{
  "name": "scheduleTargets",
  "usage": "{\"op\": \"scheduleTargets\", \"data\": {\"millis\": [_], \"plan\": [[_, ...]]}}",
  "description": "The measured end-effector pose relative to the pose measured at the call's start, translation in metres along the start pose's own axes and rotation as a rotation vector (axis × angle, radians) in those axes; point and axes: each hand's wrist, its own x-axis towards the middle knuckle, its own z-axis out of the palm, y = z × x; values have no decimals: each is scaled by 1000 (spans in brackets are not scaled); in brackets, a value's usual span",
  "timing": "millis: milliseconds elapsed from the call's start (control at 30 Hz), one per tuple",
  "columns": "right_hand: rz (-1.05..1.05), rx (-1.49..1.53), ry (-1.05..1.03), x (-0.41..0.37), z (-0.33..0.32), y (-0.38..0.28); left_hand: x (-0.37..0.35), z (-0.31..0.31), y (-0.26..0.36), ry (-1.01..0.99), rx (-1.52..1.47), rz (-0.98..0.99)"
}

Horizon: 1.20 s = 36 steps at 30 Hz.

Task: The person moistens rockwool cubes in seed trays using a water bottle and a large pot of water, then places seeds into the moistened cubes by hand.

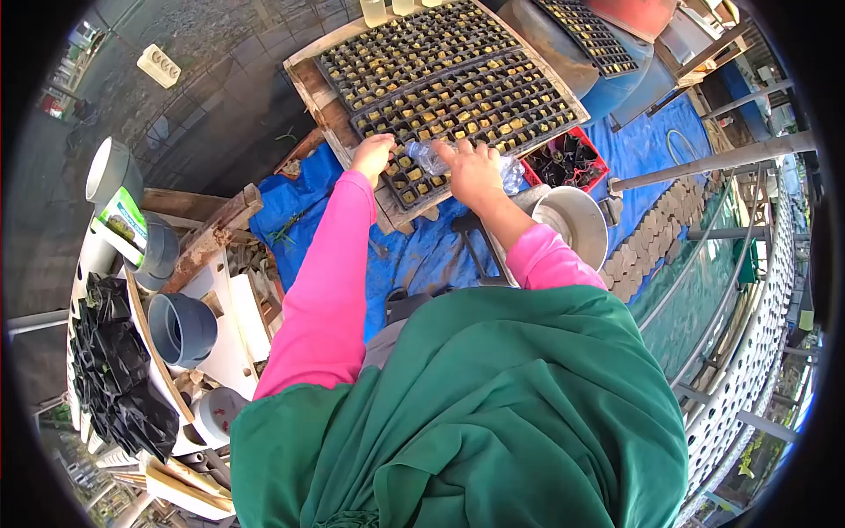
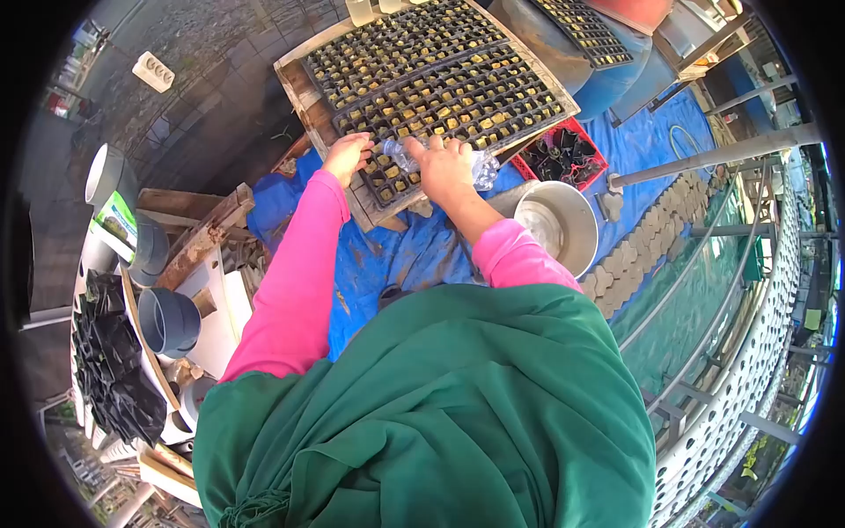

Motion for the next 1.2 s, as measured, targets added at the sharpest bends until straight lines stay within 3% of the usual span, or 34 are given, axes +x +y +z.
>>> {"op": "scheduleTargets", "data": {"millis": [500, 767, 1033, 1200], "plan": [[406, 374, 144, -8, -4, 43, 8, 20, 26, -190, 79, 11], [509, 840, 449, -29, 9, 62, 2, 45, 31, -323, 140, 3], [622, 1109, 534, -74, 27, 105, -8, 107, 36, -484, 184, 41], [708, 1338, 788, -113, 47, 153, -21, 178, 20, -615, 265, 88]]}}
